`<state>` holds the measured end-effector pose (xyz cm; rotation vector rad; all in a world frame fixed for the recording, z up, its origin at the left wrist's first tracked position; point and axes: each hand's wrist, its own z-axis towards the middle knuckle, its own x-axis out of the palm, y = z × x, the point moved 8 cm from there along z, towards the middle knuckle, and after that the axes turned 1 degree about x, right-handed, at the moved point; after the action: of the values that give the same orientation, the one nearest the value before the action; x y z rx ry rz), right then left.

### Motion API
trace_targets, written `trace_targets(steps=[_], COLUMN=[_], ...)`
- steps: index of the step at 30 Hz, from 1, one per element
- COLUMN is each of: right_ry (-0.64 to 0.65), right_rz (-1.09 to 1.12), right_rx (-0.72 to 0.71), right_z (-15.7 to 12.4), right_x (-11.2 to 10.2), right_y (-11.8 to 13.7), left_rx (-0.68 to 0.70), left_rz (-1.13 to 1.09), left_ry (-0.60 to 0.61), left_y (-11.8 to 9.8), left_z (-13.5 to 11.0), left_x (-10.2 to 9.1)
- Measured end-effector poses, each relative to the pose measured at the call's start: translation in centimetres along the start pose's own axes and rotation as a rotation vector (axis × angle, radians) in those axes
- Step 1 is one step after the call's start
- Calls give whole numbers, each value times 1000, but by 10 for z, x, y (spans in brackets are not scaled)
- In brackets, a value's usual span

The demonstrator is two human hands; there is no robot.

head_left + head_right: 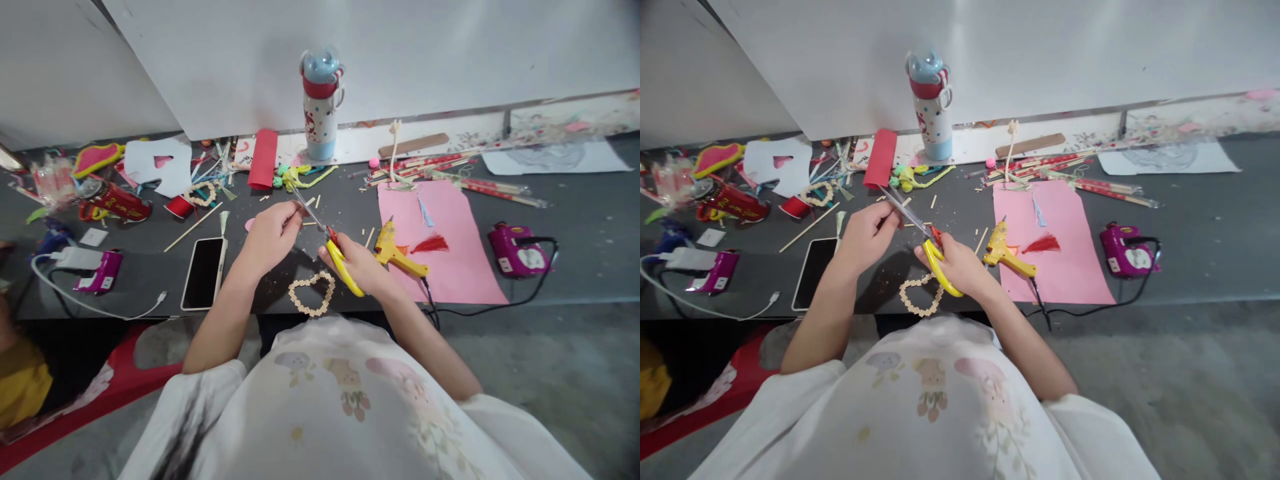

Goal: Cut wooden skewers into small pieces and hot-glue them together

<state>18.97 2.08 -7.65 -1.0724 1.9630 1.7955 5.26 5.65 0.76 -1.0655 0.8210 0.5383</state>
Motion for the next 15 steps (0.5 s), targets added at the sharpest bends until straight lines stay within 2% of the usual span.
trace_targets(steps=[15], right_ry=[11], right_rz=[-33], right_rx=[114], right_z=[6], right_x=[7], right_y=[-3], left_rx=[-57], left_rz=[59], left_ry=[60], left_y=[13], left_z=[5], left_x=[9])
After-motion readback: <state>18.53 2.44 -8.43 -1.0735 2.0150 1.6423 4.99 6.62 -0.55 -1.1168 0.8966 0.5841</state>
